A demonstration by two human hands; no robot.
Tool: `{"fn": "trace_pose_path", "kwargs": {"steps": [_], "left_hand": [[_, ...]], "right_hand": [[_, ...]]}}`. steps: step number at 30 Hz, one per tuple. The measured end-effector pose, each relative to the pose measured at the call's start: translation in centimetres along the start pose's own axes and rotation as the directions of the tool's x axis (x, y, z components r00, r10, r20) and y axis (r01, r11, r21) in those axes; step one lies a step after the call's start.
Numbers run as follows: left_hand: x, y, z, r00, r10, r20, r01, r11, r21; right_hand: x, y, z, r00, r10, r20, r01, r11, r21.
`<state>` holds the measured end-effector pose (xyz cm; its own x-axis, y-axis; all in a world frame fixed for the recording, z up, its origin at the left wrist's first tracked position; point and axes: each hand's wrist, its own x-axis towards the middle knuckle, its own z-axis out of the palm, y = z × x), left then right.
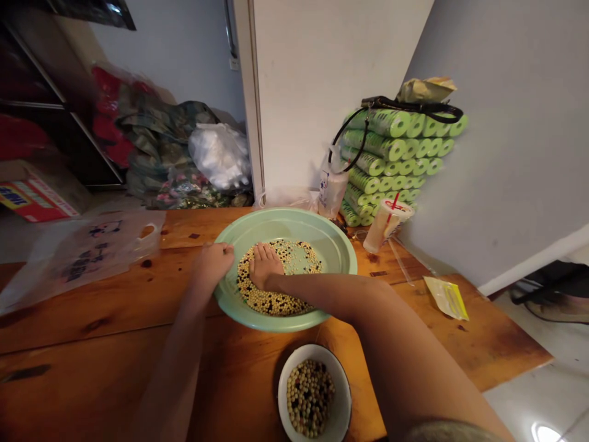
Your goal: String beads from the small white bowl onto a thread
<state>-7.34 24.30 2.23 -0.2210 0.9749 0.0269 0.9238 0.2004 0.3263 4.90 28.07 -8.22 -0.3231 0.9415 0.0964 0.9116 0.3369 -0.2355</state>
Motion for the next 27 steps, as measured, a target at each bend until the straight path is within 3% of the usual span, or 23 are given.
{"fn": "trace_pose_path", "kwargs": {"steps": [4, 8, 11, 19, 27], "left_hand": [[0.0, 0.0, -0.1, 1.0, 0.009, 0.009, -0.009, 1.0, -0.011], [-0.1, 0.1, -0.1, 1.0, 0.007, 0.014, -0.007, 1.0, -0.019], [-0.1, 0.2, 0.1, 1.0, 0.002, 0.009, -0.002, 1.0, -0.018], [-0.1, 0.3, 0.1, 1.0, -0.013, 0.015, 0.013, 1.0, -0.017], [-0.3, 0.5, -0.2, 1.0, -0.014, 0.023, 0.014, 1.0, -0.014]], "right_hand": [[-0.8, 2.9, -0.9, 1.0, -0.005, -0.002, 0.005, 1.0, -0.009], [-0.9, 6.4, -2.1, 0.998, 0.06, -0.026, -0.06, 0.998, -0.029], [-0.6, 7.7, -2.5, 0.994, 0.102, -0.044, -0.104, 0.994, -0.037], [-1.0, 6.3, -1.2, 0.972, 0.223, -0.075, -0.227, 0.973, -0.045], [-1.3, 3.3, -0.4, 0.99, 0.141, -0.016, -0.142, 0.99, -0.022]]}}
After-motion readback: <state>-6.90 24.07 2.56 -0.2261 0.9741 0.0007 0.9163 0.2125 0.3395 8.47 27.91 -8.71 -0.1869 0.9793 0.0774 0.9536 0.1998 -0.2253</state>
